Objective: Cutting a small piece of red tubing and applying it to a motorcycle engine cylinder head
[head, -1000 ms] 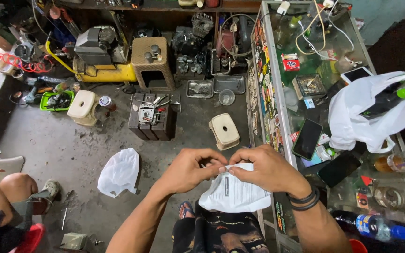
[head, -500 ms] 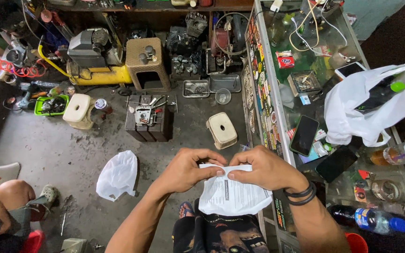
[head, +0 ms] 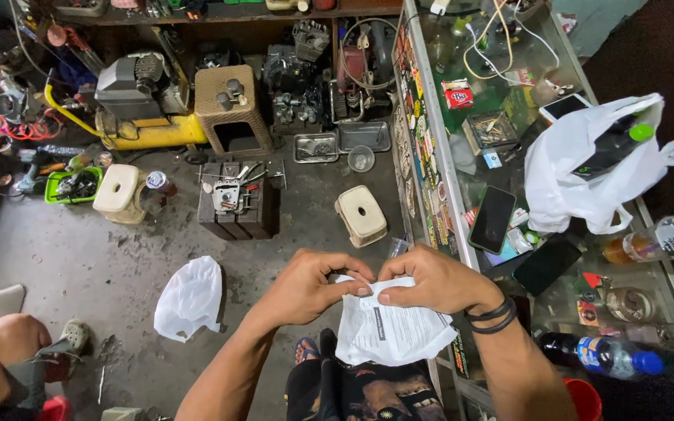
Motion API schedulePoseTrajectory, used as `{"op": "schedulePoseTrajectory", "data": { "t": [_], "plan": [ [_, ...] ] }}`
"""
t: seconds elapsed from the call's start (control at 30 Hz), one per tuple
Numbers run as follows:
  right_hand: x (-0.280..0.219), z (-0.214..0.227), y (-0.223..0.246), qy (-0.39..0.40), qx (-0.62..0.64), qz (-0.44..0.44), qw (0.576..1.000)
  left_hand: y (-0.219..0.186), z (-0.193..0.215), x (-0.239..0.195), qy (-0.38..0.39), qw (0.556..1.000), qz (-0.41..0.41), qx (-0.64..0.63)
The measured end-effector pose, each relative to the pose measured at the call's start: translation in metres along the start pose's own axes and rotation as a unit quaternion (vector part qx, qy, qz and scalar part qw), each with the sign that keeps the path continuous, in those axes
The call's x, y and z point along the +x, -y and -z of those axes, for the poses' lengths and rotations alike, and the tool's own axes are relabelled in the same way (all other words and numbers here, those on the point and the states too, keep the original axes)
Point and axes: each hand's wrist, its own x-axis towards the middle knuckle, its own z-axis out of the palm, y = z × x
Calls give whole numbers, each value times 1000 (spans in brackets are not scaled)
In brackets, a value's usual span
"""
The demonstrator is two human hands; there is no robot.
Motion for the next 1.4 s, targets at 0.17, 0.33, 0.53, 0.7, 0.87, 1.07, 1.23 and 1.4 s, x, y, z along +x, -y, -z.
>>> {"op": "schedulePoseTrajectory", "data": {
  "t": [0.17,0.33,0.53,0.7,0.87,1.07,1.23,1.4],
  "plan": [
    [-13,12,-19,3,13,-6,1000,5,-13,14,18,1000,10,-2],
    [-34,37,-45,-59,43,-23,997,15,-23,33,9,998,57,17],
    [-26,101,-199,-372,-159,-275,872,97,-66,62,-181,960,187,-105],
    [7,160,-278,-431,-234,-276,827,128,-80,66,-247,913,253,-204],
    [59,215,-322,-482,-285,-213,801,161,-50,98,-303,859,290,-294],
    [83,247,-308,-445,-368,-386,720,233,-35,208,-266,858,284,-336],
    [160,184,-224,-570,-253,-224,748,300,-16,263,-180,842,317,-397],
    [332,84,-230,-495,38,-102,862,332,86,253,-257,815,334,-398]
  ]
}}
